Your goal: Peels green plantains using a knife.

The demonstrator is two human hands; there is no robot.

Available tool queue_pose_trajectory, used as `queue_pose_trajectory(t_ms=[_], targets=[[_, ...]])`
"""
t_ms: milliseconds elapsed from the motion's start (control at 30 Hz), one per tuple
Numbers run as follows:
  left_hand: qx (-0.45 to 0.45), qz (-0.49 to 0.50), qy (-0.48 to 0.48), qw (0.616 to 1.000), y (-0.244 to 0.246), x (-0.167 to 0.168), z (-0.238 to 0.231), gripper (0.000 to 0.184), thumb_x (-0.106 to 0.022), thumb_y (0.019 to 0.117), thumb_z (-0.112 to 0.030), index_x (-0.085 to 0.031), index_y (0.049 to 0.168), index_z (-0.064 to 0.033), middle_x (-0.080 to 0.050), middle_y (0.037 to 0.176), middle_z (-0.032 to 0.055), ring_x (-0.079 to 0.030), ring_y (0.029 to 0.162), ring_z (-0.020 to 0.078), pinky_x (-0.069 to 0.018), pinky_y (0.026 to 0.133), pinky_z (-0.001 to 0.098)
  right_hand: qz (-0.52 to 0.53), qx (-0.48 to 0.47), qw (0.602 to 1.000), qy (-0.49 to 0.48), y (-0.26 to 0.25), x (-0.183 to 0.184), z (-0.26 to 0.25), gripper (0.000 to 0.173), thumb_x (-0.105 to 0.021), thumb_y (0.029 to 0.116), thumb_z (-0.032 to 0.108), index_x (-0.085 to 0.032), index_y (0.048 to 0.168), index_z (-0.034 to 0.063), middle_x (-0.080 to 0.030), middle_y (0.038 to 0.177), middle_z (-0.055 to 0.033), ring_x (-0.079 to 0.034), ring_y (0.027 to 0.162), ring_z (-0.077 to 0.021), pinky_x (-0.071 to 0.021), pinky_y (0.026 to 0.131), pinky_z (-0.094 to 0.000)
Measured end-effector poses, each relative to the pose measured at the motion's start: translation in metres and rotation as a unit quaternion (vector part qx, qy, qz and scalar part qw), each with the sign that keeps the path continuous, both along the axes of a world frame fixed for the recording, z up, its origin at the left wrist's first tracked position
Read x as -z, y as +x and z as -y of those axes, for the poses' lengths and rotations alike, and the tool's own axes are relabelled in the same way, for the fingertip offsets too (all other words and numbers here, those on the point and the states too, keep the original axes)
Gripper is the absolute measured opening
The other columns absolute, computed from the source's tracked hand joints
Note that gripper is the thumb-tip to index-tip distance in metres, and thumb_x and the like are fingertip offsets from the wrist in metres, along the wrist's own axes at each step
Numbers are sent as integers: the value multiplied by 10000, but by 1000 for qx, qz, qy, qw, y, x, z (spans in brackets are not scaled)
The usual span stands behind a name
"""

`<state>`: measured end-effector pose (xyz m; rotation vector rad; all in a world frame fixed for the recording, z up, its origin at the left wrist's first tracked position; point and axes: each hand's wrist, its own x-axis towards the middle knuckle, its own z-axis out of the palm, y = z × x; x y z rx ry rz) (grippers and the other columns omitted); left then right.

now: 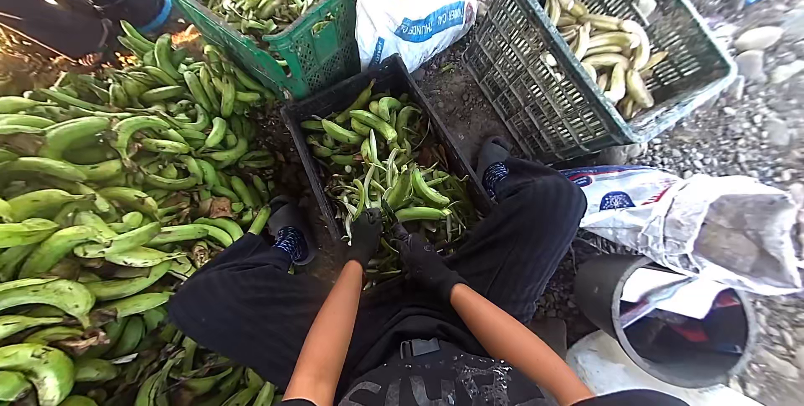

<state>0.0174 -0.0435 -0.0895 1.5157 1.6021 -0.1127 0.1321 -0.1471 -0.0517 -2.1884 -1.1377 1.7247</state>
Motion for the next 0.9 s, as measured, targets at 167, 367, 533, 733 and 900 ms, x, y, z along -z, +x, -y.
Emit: queue_pose_trajectory(t_ms=[167, 367, 533, 733, 900], targets=[[27, 1, 3, 1000, 1, 1, 1, 381, -477, 1068, -152, -525, 1368, 78, -577, 1347, 285, -541, 1307, 368, -395, 1122, 483, 58, -52, 997, -18, 8, -6, -13, 582, -346, 1109, 442, -440, 1441, -27, -604, 1321, -268, -593, 1264, -390, -452, 1055, -556], [1, 23, 9, 1000, 2, 5, 4, 354, -484, 1057, -147, -555, 1326, 71, -612, 1280, 274, -581, 1243, 364, -429, 1080, 489, 67, -66, 995, -30, 5, -14, -17, 583, -343, 1108, 448, -440, 1440, -21, -598, 1325, -267, -591, 1264, -387, -453, 1053, -553], [-5, 28, 8, 1000, 1, 9, 5, 363, -490, 1056, -157, -551, 1332, 71, -611, 1288, 275, -577, 1255, 367, -425, 1089, 490, 114, -78, 989, -48, -5, -14, -18, 581, -330, 1112, 439, -411, 1463, -16, -604, 1330, -260, -596, 1271, -385, -465, 1049, -544], [-11, 37, 5, 999, 0, 16, 8, 417, -495, 1058, -166, -504, 1388, 88, -578, 1344, 292, -543, 1304, 382, -395, 1124, 496, 110, -67, 990, -52, -11, -7, -23, 556, -337, 1111, 418, -424, 1453, -11, -603, 1338, -246, -596, 1273, -367, -467, 1050, -551], [3, 47, 14, 999, -4, 24, 8, 420, -499, 1050, -153, -495, 1400, 80, -582, 1342, 284, -550, 1297, 375, -403, 1117, 495, 112, -70, 990, -59, -14, -10, -32, 532, -341, 1112, 411, -442, 1431, -2, -600, 1344, -229, -607, 1262, -348, -482, 1040, -529]])
